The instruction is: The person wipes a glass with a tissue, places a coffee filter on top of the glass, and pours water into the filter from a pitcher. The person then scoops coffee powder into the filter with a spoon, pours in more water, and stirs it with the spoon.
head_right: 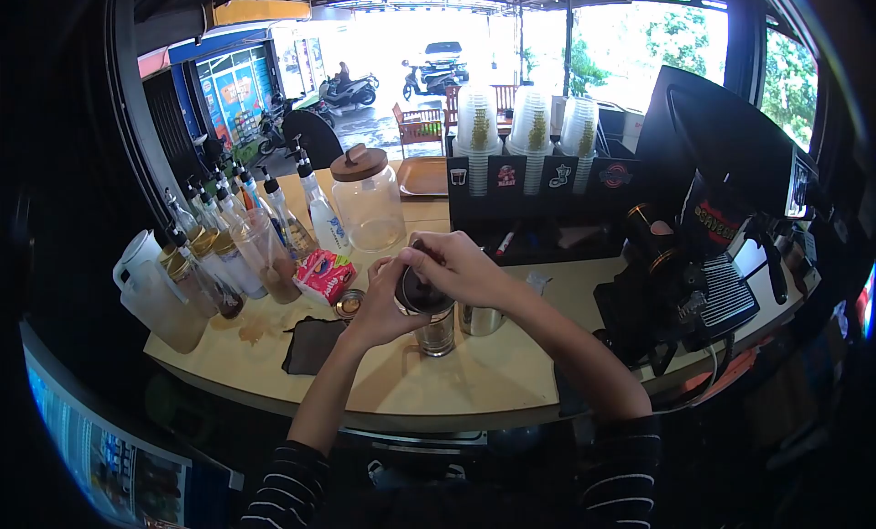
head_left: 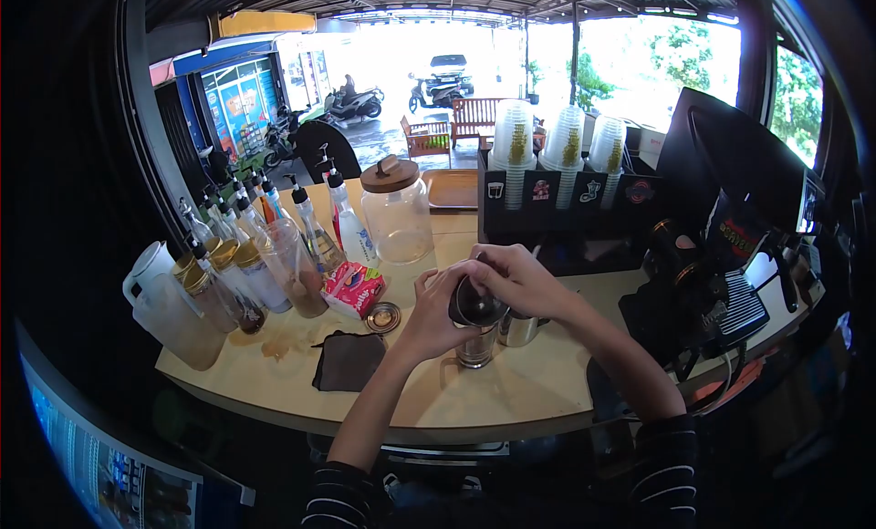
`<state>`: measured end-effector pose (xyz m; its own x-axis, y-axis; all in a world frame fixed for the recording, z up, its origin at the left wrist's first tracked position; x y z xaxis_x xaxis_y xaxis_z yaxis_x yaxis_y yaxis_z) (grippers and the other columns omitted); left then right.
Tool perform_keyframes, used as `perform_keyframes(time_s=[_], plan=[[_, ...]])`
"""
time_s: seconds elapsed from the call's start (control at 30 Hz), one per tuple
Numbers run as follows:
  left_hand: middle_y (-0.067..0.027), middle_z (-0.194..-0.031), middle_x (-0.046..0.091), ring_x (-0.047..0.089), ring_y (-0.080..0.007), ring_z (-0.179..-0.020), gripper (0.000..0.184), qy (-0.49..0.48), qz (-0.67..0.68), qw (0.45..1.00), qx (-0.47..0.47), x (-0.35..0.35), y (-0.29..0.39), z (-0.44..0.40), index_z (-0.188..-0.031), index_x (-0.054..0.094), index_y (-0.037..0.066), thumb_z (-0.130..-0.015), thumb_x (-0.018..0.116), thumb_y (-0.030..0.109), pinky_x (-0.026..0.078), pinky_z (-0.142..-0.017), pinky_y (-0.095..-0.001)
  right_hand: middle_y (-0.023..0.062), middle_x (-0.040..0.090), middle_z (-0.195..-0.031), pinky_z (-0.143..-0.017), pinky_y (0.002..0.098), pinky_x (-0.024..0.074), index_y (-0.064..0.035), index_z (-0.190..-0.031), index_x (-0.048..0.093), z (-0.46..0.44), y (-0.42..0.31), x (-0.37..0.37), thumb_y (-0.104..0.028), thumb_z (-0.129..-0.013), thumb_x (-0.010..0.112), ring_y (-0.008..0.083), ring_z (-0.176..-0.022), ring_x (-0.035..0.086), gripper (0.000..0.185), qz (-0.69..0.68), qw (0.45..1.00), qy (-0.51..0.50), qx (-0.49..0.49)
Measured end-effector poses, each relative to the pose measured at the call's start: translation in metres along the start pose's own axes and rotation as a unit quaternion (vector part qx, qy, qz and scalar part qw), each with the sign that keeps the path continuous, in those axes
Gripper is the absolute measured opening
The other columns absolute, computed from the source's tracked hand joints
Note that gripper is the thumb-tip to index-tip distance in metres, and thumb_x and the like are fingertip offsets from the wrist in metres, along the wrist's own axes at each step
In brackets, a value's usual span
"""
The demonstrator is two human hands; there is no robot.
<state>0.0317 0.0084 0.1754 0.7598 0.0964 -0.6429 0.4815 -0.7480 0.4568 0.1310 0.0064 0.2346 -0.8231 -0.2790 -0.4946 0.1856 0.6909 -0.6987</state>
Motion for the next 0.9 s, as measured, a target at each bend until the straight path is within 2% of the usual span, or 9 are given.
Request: perform_keyframes(time_s=[0.23,0.33,0.4,0.5,0.57,0.67,0.73,0.87,0.9], plan=[[-0.0111,-0.118,0.055,0.049,-0.0278,-0.118,0.086,-0.078,0.000,0.996,0.035,0.001,-0.001,-0.014,-0.129,0.039,0.009,-0.053,0.078,0.024,0.018,-0.108,-0.0468,0.0048,0.048,-0.054,-0.048,0.0276,0.0381,0.0025,-0.077,0.052,-0.005,-0.007,-0.014,-0.027,-0.095,0.051,0.0083,-0.051,0.043,0.034,0.088,0.995,0.043,0.001],[-0.0101,-0.118,0.055,0.049,-0.0273,-0.118,0.084,-0.079,-0.021,0.995,0.050,-0.001,0.001,-0.018,-0.129,0.039,0.010,-0.054,0.076,0.023,0.018,-0.109,-0.0465,0.0051,0.047,-0.054,-0.048,0.0284,0.0384,0.0034,-0.077,0.051,-0.003,0.000,-0.003,-0.027,-0.095,0.051,0.0088,-0.050,0.044,0.036,0.052,0.998,0.025,-0.001],[-0.0100,-0.118,0.055,0.049,-0.0272,-0.117,0.084,-0.084,-0.021,0.995,0.043,-0.002,0.004,-0.018,-0.129,0.040,0.011,-0.054,0.076,0.022,0.017,-0.109,-0.0465,0.0050,0.047,-0.053,-0.047,0.0278,0.0383,0.0033,-0.075,0.051,-0.001,-0.002,-0.005,-0.027,-0.096,0.051,0.0082,-0.051,0.043,0.037,-0.004,0.998,0.066,-0.017],[-0.0113,-0.118,0.055,0.048,-0.0283,-0.118,0.087,-0.085,-0.010,0.996,0.028,-0.003,0.004,-0.019,-0.129,0.041,0.010,-0.052,0.077,0.023,0.018,-0.110,-0.0453,0.0041,0.048,-0.054,-0.048,0.0261,0.0378,0.0025,-0.073,0.051,-0.002,-0.002,-0.025,-0.027,-0.096,0.050,0.0066,-0.052,0.043,0.037,0.040,0.992,0.120,0.016],[-0.0128,-0.118,0.056,0.047,-0.0294,-0.118,0.090,-0.080,-0.001,0.997,0.020,-0.004,0.004,-0.017,-0.130,0.041,0.008,-0.050,0.079,0.025,0.019,-0.110,-0.0440,0.0017,0.049,-0.056,-0.047,0.0249,0.0372,0.0004,-0.072,0.051,-0.002,0.008,-0.025,-0.026,-0.097,0.048,0.0048,-0.053,0.043,0.036,0.027,0.992,0.120,0.011],[-0.0097,-0.117,0.054,0.049,-0.0279,-0.116,0.086,-0.064,0.009,0.997,0.032,-0.004,0.005,-0.016,-0.131,0.038,0.014,-0.054,0.076,0.023,0.018,-0.109,-0.0460,-0.0003,0.049,-0.059,-0.047,0.0235,0.0377,-0.0008,-0.075,0.051,0.003,0.010,-0.011,-0.025,-0.097,0.047,0.0040,-0.053,0.044,0.034,-0.016,0.997,0.077,0.018],[-0.0102,-0.117,0.054,0.049,-0.0295,-0.117,0.088,-0.073,0.012,0.997,0.015,-0.001,0.001,-0.015,-0.132,0.037,0.014,-0.055,0.077,0.024,0.020,-0.109,-0.0447,0.0009,0.054,-0.070,-0.050,0.0180,0.0377,-0.0030,-0.082,0.051,0.006,0.018,-0.002,-0.024,-0.100,0.042,0.0033,-0.053,0.046,0.029,-0.116,0.989,0.075,0.046],[-0.0114,-0.118,0.055,0.049,-0.0299,-0.117,0.087,-0.044,0.040,0.998,-0.013,-0.003,-0.007,-0.011,-0.132,0.039,0.014,-0.055,0.077,0.026,0.022,-0.108,-0.0436,0.0034,0.057,-0.075,-0.050,0.0164,0.0395,-0.0026,-0.086,0.050,0.008,0.025,-0.007,-0.023,-0.100,0.041,0.0039,-0.053,0.050,0.026,-0.146,0.983,0.101,0.039],[-0.0122,-0.118,0.056,0.051,-0.0276,-0.115,0.087,-0.043,0.058,0.997,-0.023,-0.003,-0.010,-0.012,-0.131,0.041,0.010,-0.055,0.080,0.025,0.030,-0.105,-0.0409,0.0038,0.058,-0.076,-0.050,0.0164,0.0399,-0.0026,-0.086,0.050,0.008,0.026,-0.012,-0.023,-0.100,0.042,0.0039,-0.053,0.050,0.026,-0.154,0.981,0.109,0.041]])
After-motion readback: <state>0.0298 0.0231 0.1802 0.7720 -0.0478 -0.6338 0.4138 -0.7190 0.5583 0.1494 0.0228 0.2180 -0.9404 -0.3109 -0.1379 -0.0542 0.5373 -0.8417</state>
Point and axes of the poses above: each hand's wrist, its own z-axis away from the middle knuckle, its own x-axis out of the palm, y = z × x, the point moved 8 cm from there along -z, towards the middle knuckle
